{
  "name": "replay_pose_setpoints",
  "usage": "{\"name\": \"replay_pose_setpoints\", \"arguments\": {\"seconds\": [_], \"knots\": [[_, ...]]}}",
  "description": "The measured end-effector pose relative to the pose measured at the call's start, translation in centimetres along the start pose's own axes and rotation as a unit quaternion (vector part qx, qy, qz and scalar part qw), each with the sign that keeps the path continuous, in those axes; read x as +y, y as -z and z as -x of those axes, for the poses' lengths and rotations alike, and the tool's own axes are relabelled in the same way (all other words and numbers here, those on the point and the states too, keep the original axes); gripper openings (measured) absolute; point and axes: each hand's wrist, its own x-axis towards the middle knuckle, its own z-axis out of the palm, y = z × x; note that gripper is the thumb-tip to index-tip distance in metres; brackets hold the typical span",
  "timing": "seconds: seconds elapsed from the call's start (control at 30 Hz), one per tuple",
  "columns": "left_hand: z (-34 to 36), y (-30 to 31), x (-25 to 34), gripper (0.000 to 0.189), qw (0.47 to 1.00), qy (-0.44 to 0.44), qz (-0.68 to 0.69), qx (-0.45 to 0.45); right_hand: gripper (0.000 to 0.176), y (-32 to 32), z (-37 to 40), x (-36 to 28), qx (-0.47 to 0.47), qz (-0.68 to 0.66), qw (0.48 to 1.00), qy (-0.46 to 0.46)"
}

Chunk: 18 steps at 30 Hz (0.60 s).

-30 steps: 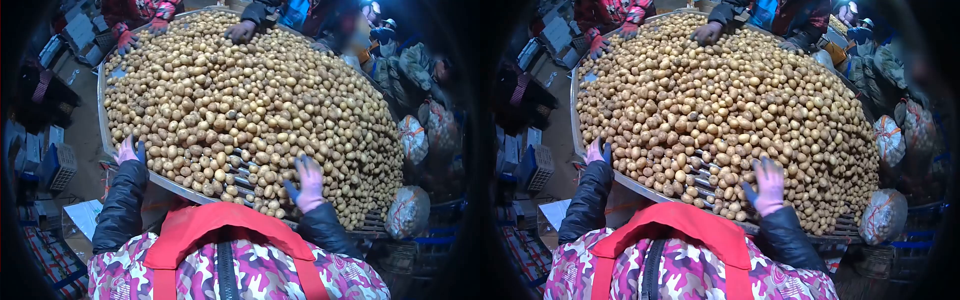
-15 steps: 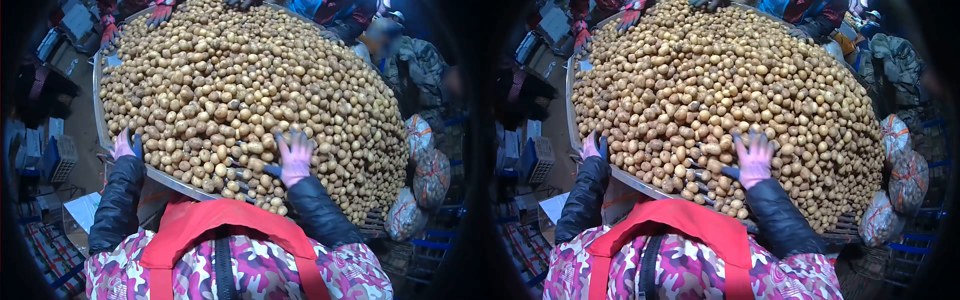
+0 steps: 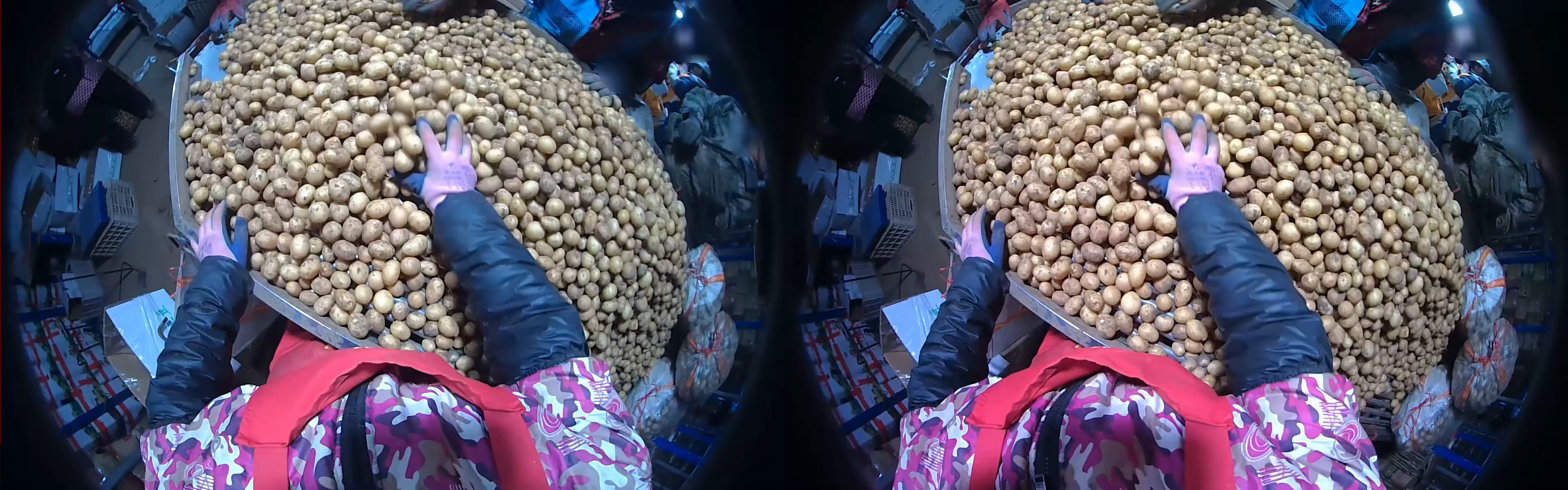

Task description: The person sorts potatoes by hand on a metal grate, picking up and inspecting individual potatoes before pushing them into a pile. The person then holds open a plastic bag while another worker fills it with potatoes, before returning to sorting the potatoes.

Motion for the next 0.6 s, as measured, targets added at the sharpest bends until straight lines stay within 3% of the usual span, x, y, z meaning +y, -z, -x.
{"name": "replay_pose_setpoints", "arguments": {"seconds": [0.13,0.3,0.4,0.47,0.53,0.6], "knots": [[0.0,0.2,0.2,0.063,1.0,0.003,-0.004,0.005,0.09,-0.4,-3.1,-0.4,0.006,0.007,0.999,-0.033],[-0.1,-0.2,-0.3,0.062,1.0,-0.002,0.008,0.008,0.086,1.5,-4.2,-1.7,-0.073,0.031,0.993,-0.087],[-0.1,0.3,0.2,0.062,1.0,0.012,0.011,-0.007,0.072,1.1,-3.5,-3.8,-0.065,0.0,0.986,-0.151],[-0.2,0.5,0.3,0.062,1.0,0.019,0.014,-0.018,0.064,-0.4,-1.8,-5.7,-0.045,0.048,0.99,-0.126],[-0.1,0.6,0.4,0.061,1.0,0.012,0.024,-0.009,0.059,0.4,0.5,-7.7,-0.062,0.027,0.995,-0.075],[0.0,0.7,0.5,0.06,1.0,-0.003,0.03,-0.004,0.052,0.3,2.7,-8.3,0.0,-0.032,0.999,-0.04]]}}
